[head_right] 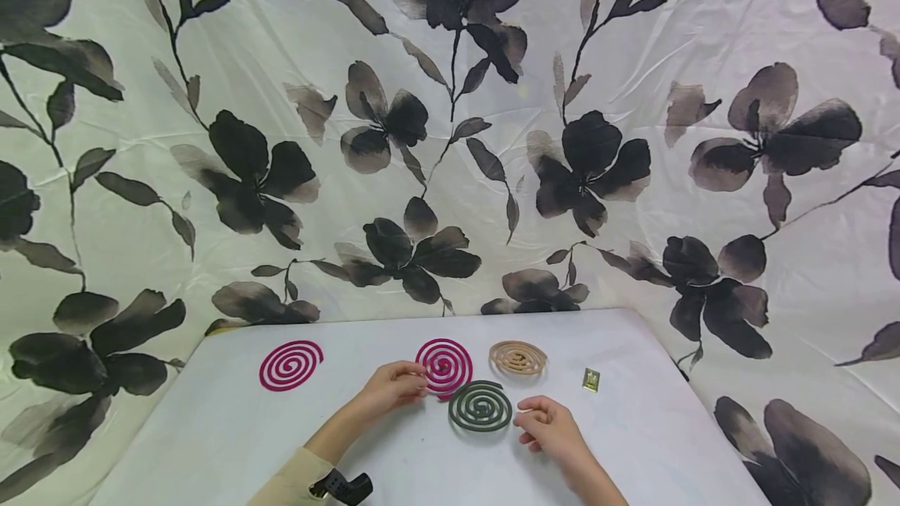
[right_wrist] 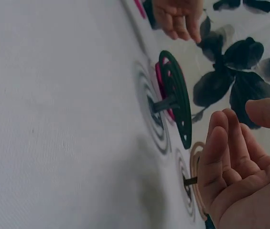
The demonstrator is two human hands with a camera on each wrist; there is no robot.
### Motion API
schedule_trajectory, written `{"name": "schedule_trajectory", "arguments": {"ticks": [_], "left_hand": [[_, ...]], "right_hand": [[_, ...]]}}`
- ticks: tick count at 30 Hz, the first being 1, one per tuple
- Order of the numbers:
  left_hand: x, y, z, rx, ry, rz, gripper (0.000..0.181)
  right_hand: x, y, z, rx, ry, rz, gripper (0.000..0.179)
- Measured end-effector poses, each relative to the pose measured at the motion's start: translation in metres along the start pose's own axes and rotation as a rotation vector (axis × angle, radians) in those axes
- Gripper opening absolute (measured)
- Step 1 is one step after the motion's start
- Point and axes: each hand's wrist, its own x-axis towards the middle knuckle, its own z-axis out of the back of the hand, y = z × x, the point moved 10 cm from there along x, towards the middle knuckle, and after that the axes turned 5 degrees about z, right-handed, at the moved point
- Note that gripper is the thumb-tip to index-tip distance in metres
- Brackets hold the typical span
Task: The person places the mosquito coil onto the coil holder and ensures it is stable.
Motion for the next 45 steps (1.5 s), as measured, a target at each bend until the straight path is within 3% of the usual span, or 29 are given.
{"name": "schedule_trajectory", "arguments": {"ticks": [8, 15, 24, 33, 45], "left_hand": [[-0.026, 0.002, 0.012, 0.103, 0.026, -0.056, 0.031], [-0.046, 0.004, 0.017, 0.340, 0.087, -0.133, 0.027], [-0.065, 0.017, 0.047, 0.494, 0.008, -0.156, 0.021], [-0.084, 0.030, 0.102, 0.584, -0.085, -0.134, 0.019], [-0.094, 0.030, 0.171, 0.649, -0.268, -0.050, 0.017]], "right_hand": [[-0.009, 0.018, -0.037, 0.035, 0.125, 0.046, 0.036], [-0.007, 0.022, -0.056, 0.055, 0.176, 0.076, 0.034], [-0.003, 0.025, -0.083, 0.068, 0.226, 0.096, 0.031], [-0.003, 0.037, -0.118, 0.098, 0.301, 0.122, 0.026], [0.002, 0.027, -0.148, 0.110, 0.341, 0.067, 0.028]]}}
